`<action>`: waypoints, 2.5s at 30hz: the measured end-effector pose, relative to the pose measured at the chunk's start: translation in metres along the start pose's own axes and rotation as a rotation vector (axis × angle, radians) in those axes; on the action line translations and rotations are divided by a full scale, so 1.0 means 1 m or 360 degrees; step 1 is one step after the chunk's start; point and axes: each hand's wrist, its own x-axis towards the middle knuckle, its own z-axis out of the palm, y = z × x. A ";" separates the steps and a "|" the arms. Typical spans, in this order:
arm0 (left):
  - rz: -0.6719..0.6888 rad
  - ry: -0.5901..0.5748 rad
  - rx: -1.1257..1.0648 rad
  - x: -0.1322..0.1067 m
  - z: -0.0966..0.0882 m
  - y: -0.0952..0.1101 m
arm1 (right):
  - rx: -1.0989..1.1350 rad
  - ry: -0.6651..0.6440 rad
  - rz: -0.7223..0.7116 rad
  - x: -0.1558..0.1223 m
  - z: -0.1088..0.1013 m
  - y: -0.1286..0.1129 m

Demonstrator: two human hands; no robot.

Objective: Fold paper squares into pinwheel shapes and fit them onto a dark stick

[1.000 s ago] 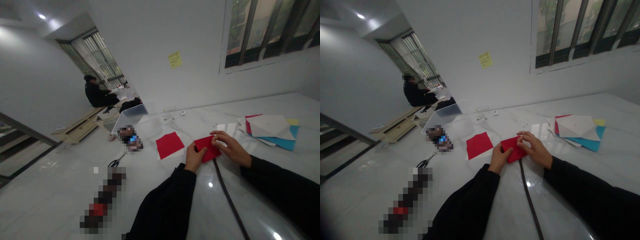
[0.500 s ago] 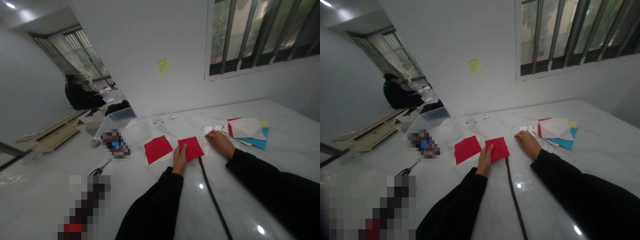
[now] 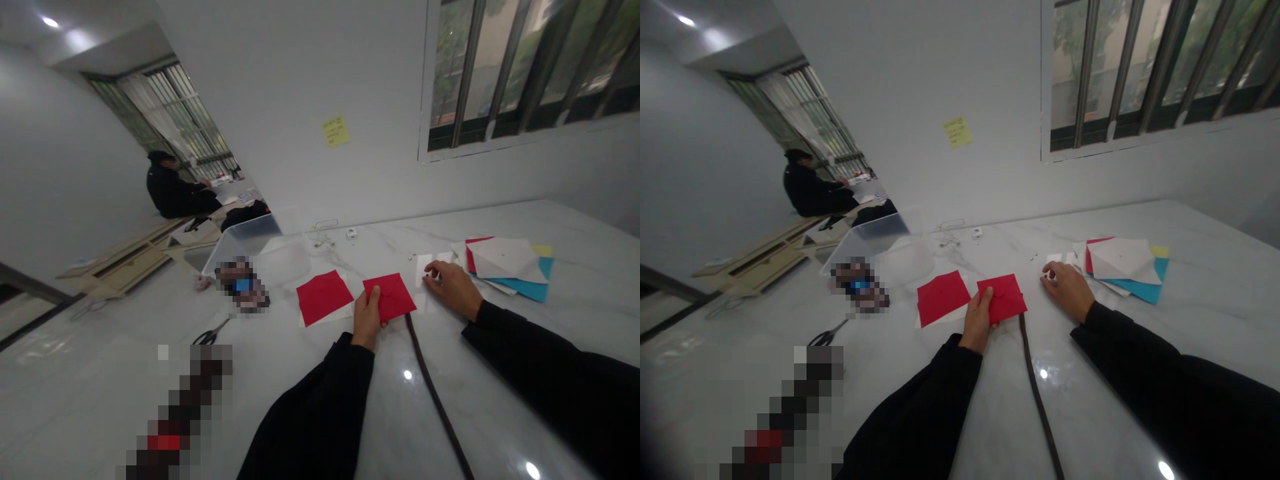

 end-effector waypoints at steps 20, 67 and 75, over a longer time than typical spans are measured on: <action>0.0062 -0.0078 0.0022 0.003 -0.003 -0.012 | 0.0092 -0.0106 -0.0053 -0.002 0.000 0.010; 0.0213 -0.0204 0.0005 0.004 -0.002 -0.009 | 0.1184 -0.0242 0.0223 -0.021 -0.009 -0.065; 0.0163 -0.0267 0.0000 0.002 -0.004 -0.009 | 0.1212 -0.0368 0.0228 -0.021 -0.003 -0.057</action>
